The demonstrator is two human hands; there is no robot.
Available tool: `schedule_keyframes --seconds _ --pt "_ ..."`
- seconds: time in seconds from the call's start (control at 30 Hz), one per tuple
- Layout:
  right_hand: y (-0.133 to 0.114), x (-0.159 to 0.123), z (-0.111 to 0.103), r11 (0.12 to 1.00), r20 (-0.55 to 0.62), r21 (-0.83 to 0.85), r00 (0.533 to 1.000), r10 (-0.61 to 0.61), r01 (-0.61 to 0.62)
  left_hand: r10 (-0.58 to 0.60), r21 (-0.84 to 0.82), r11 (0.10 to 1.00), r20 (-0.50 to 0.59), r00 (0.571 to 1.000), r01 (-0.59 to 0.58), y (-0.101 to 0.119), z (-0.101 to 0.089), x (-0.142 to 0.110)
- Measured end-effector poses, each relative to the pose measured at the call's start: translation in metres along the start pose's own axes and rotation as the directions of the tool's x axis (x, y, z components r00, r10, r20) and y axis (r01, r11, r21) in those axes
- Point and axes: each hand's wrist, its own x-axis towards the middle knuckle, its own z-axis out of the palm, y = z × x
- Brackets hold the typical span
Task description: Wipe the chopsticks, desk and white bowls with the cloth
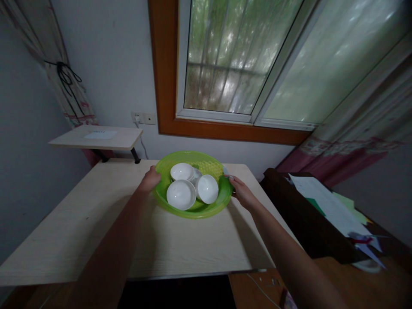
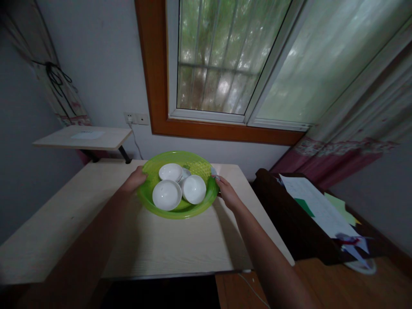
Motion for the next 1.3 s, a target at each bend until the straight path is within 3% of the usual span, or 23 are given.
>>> schedule_keyframes --seconds 0.17,0.27,0.37,0.5,0.8,1.13,1.3 --pt "-0.007 0.019 0.004 1.000 0.002 0.006 1.000 -0.021 0.021 -0.018 0.095 0.995 0.150 0.989 0.004 -0.010 -0.025 0.001" --pt "-0.007 0.034 0.007 0.998 0.012 0.024 0.998 -0.054 0.053 0.019 0.140 0.989 0.144 0.989 -0.039 -0.013 -0.032 0.009" --pt "-0.005 0.042 0.008 0.995 0.004 0.033 0.996 -0.092 0.092 0.056 0.156 0.986 0.067 0.996 -0.066 -0.007 -0.026 0.016" --pt "-0.003 0.043 0.006 0.995 0.031 0.034 0.995 -0.093 0.092 0.038 0.123 0.991 0.052 0.998 -0.044 0.005 -0.009 0.020" --pt "0.007 0.031 0.010 0.988 -0.016 0.019 0.988 -0.152 0.152 -0.017 0.141 0.990 0.005 1.000 0.016 0.004 0.005 0.028" --pt "0.024 -0.022 0.014 0.995 -0.119 0.092 0.993 -0.021 0.032 -0.060 0.104 0.993 0.000 0.998 0.060 0.009 0.003 0.010" --pt "0.020 -0.017 0.006 0.998 -0.085 0.059 0.996 0.000 0.005 0.012 0.070 0.997 -0.014 1.000 -0.011 0.004 0.006 0.012"
